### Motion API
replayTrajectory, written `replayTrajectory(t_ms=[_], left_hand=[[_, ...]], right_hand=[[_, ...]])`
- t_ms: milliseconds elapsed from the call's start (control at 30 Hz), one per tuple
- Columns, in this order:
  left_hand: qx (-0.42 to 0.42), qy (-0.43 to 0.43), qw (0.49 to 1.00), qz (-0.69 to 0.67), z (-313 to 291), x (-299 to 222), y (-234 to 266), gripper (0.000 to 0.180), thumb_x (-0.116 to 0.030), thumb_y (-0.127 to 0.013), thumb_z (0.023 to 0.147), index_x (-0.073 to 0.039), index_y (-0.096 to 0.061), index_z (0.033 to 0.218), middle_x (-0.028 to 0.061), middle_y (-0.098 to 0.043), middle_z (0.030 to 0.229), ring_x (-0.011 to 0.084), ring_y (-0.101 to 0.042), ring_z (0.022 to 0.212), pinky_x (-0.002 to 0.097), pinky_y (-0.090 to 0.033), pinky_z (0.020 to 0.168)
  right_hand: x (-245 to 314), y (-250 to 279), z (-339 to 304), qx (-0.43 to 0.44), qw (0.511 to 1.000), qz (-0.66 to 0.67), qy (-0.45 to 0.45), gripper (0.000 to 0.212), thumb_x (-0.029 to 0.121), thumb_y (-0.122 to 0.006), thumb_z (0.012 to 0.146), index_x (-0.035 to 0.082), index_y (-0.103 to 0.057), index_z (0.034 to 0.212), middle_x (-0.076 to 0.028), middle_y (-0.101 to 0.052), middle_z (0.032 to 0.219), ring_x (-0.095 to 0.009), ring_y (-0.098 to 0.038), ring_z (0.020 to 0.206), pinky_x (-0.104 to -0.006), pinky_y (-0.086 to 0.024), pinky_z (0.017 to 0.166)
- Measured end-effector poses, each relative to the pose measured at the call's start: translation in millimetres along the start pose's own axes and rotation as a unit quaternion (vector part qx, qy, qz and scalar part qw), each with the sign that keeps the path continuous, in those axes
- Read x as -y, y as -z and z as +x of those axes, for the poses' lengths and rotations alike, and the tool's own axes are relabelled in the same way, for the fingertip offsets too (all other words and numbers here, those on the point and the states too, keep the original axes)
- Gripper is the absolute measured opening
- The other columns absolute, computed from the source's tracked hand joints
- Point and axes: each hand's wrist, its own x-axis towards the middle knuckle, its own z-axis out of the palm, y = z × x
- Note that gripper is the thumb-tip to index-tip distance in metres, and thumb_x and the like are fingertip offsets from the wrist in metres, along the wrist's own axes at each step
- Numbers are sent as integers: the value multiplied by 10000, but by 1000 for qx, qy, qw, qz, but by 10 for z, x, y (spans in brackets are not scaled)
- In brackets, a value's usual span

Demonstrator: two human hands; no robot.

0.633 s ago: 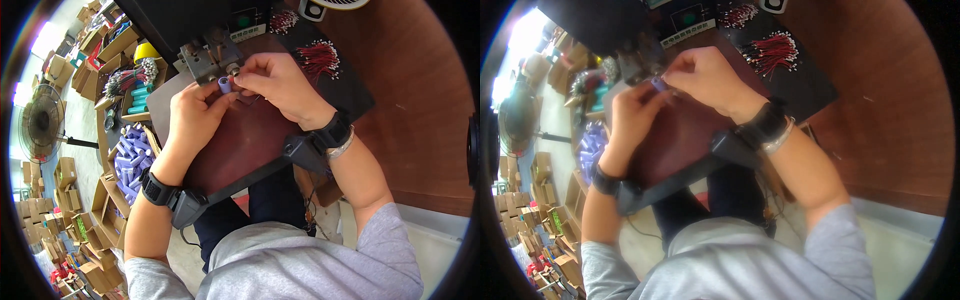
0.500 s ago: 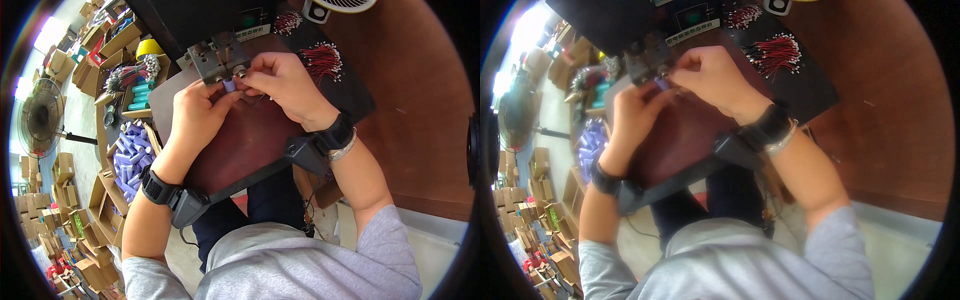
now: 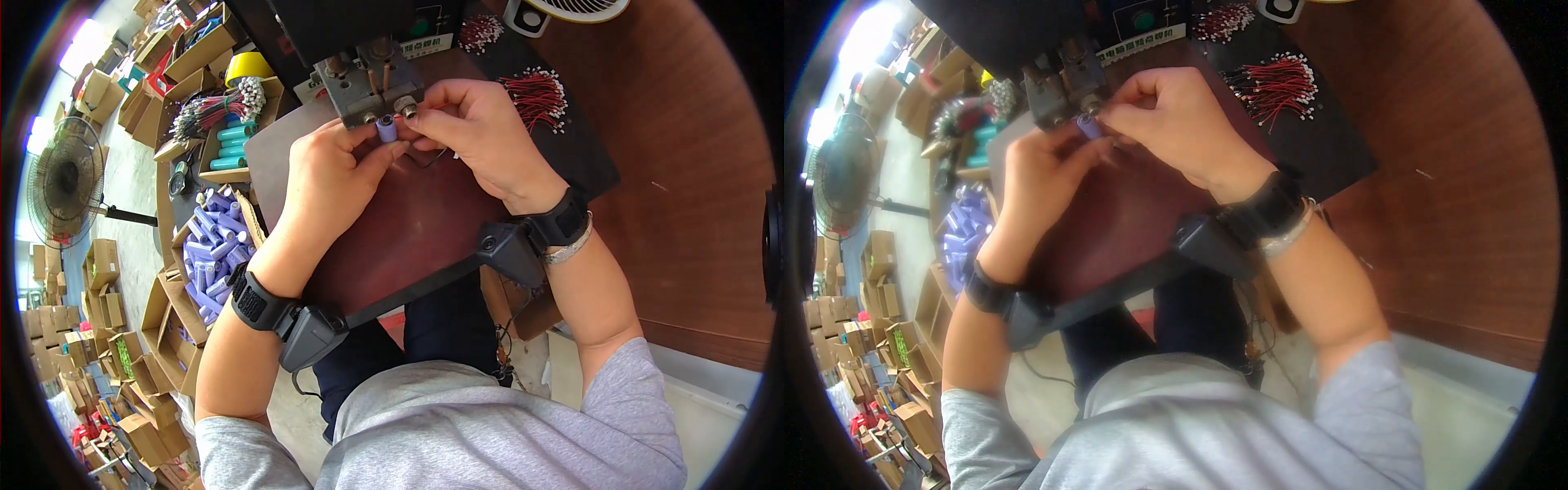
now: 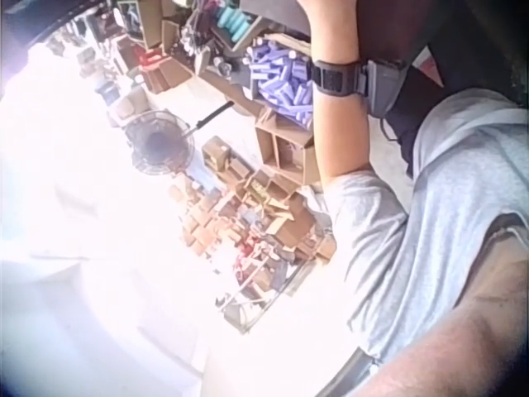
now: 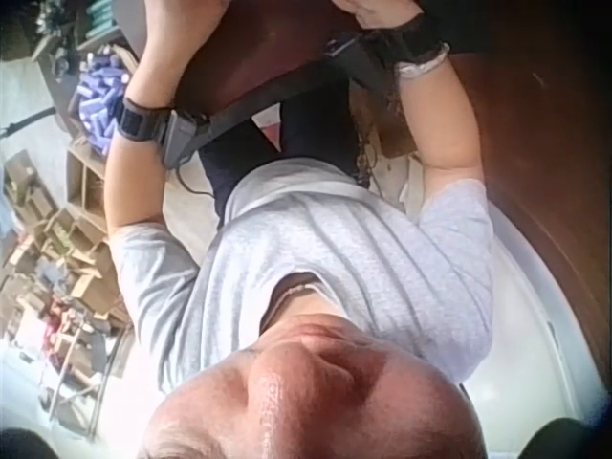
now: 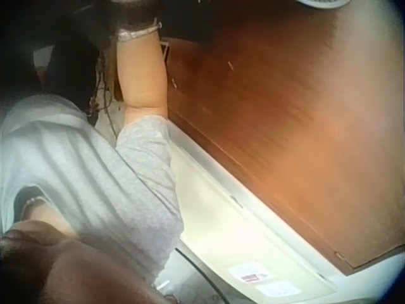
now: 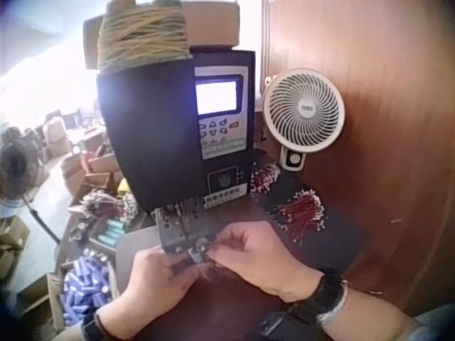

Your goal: Spot welding electrical wire connectors onto individual cylindrical battery cells using a specialized industrial machine.

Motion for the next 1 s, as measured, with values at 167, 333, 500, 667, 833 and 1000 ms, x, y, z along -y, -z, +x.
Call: replayTrajectory(t_ms=[167,333,500,667,833,1000], left_hand=[[7,17,1000,16,-1,-6,3,200,-115,-657,677,-69,-652,872,112,-604,725,261,-591,661,305,-460,612],[7,3,1000,11,7,0,7,189,-128,-654,678,-65,-653,856,114,-604,727,271,-590,669,311,-458,611],[13,-1,1000,8,13,9,9,180,-138,-653,680,-56,-651,840,117,-604,730,276,-590,673,314,-458,610],[26,30,997,64,26,4,16,188,-129,-652,684,-43,-643,851,110,-605,746,265,-594,679,308,-462,615],[20,3,1000,6,23,-18,30,179,-108,-649,692,-50,-643,861,103,-608,760,249,-594,679,305,-463,615],[34,47,998,-22,13,-26,30,187,-116,-657,691,-53,-645,867,108,-603,759,258,-589,682,308,-462,615]], right_hand=[[-4,-8,1,-9,1000,-14,1,113,79,-575,790,-32,-574,813,-80,-611,793,-114,-597,739,-200,-480,629],[-22,-22,20,-12,1000,-17,8,115,83,-576,791,-31,-578,805,-76,-612,781,-108,-594,719,-198,-478,626],[-13,-39,17,-27,999,-25,7,109,87,-582,788,-19,-575,766,-68,-608,768,-91,-583,681,-181,-466,604],[2,-54,3,-46,999,9,15,113,40,-584,722,-61,-585,773,-78,-594,683,-102,-562,608,-215,-448,551],[7,-38,11,-32,998,-40,26,112,52,-592,730,-50,-586,777,-69,-594,691,-89,-558,627,-208,-444,554],[2,-54,-4,-46,999,3,1,118,66,-595,742,-47,-589,776,-63,-595,694,-82,-558,636,-199,-441,555]])
